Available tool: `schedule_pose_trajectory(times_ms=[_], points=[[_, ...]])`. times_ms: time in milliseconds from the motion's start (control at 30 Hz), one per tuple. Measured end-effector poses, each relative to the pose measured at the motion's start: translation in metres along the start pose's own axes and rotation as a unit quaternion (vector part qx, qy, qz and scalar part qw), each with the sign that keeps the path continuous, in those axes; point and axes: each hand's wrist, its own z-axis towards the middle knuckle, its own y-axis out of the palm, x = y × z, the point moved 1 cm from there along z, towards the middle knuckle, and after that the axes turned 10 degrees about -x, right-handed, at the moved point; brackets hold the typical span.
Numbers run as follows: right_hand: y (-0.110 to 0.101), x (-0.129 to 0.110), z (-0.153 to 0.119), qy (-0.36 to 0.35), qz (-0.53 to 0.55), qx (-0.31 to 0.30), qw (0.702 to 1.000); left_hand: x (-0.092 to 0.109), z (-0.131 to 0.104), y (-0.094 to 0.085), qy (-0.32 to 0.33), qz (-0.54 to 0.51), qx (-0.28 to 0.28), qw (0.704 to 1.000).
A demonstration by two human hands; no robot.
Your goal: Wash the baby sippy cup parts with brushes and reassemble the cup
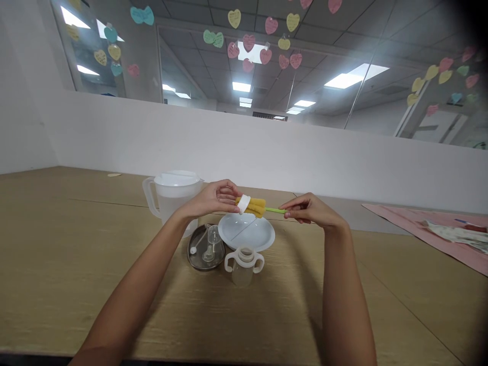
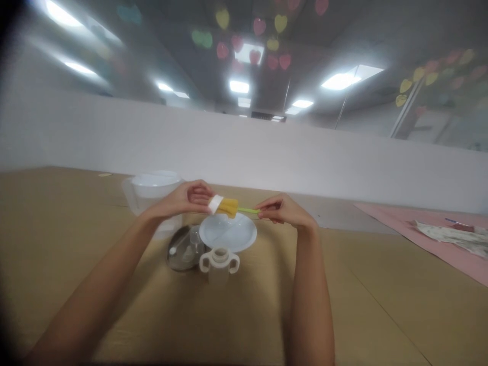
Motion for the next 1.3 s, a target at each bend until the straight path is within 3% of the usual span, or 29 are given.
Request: schedule_pose_trajectory(times_ms=[133, 233, 300, 367, 433, 533, 600, 667, 733, 833, 900, 1000, 1067, 1133, 1233, 1300], points=[[0.001, 0.000, 0.002, -0.015, 0.013, -0.006, 1.000, 0.006, -0.001, 0.003, 0.017, 0.038, 0.002, 0.999], [0.004, -0.002, 0.005, -0.003, -0.009, -0.013, 1.000, 0.012, -0.004, 0.002, -0.010, 0.134, 0.018, 0.991], [0.005, -0.001, 0.008, 0.035, -0.050, -0.018, 0.998, 0.014, -0.007, -0.001, -0.064, 0.257, 0.034, 0.964], [0.004, 0.002, 0.010, 0.086, -0.100, -0.013, 0.991, 0.011, -0.010, -0.003, -0.153, 0.384, 0.028, 0.910], [0.003, 0.006, 0.011, 0.126, -0.135, 0.003, 0.983, 0.002, -0.010, -0.002, -0.268, 0.447, -0.030, 0.853], [0.001, 0.010, 0.012, 0.147, -0.154, 0.009, 0.977, -0.021, -0.007, 0.007, -0.415, 0.405, -0.159, 0.799], [0.000, 0.011, 0.012, 0.147, -0.155, 0.007, 0.977, -0.036, -0.003, 0.014, -0.485, 0.352, -0.219, 0.770], [-0.001, 0.013, 0.010, 0.142, -0.152, 0.007, 0.978, -0.043, -0.001, 0.019, -0.519, 0.331, -0.238, 0.751], [-0.003, 0.015, 0.009, 0.136, -0.147, 0.012, 0.980, -0.039, 0.001, 0.021, -0.486, 0.372, -0.217, 0.761], [-0.005, 0.017, 0.007, 0.131, -0.139, 0.023, 0.981, -0.019, -0.002, 0.027, -0.355, 0.465, -0.151, 0.797], [-0.006, 0.017, 0.007, 0.131, -0.134, 0.034, 0.982, -0.006, -0.005, 0.036, -0.278, 0.468, -0.140, 0.827], [-0.007, 0.015, 0.006, 0.136, -0.127, 0.042, 0.982, -0.001, -0.008, 0.059, -0.202, 0.437, -0.213, 0.850], [-0.006, 0.014, 0.006, 0.142, -0.127, 0.037, 0.981, -0.006, -0.008, 0.074, -0.181, 0.441, -0.265, 0.838], [-0.005, 0.012, 0.005, 0.147, -0.134, 0.033, 0.979, -0.012, -0.006, 0.083, -0.173, 0.456, -0.278, 0.828], [-0.004, 0.010, 0.004, 0.147, -0.141, 0.033, 0.979, -0.015, -0.003, 0.084, -0.159, 0.453, -0.280, 0.831], [-0.005, 0.010, 0.004, 0.131, -0.132, 0.045, 0.981, -0.010, -0.001, 0.077, -0.136, 0.412, -0.286, 0.854]])
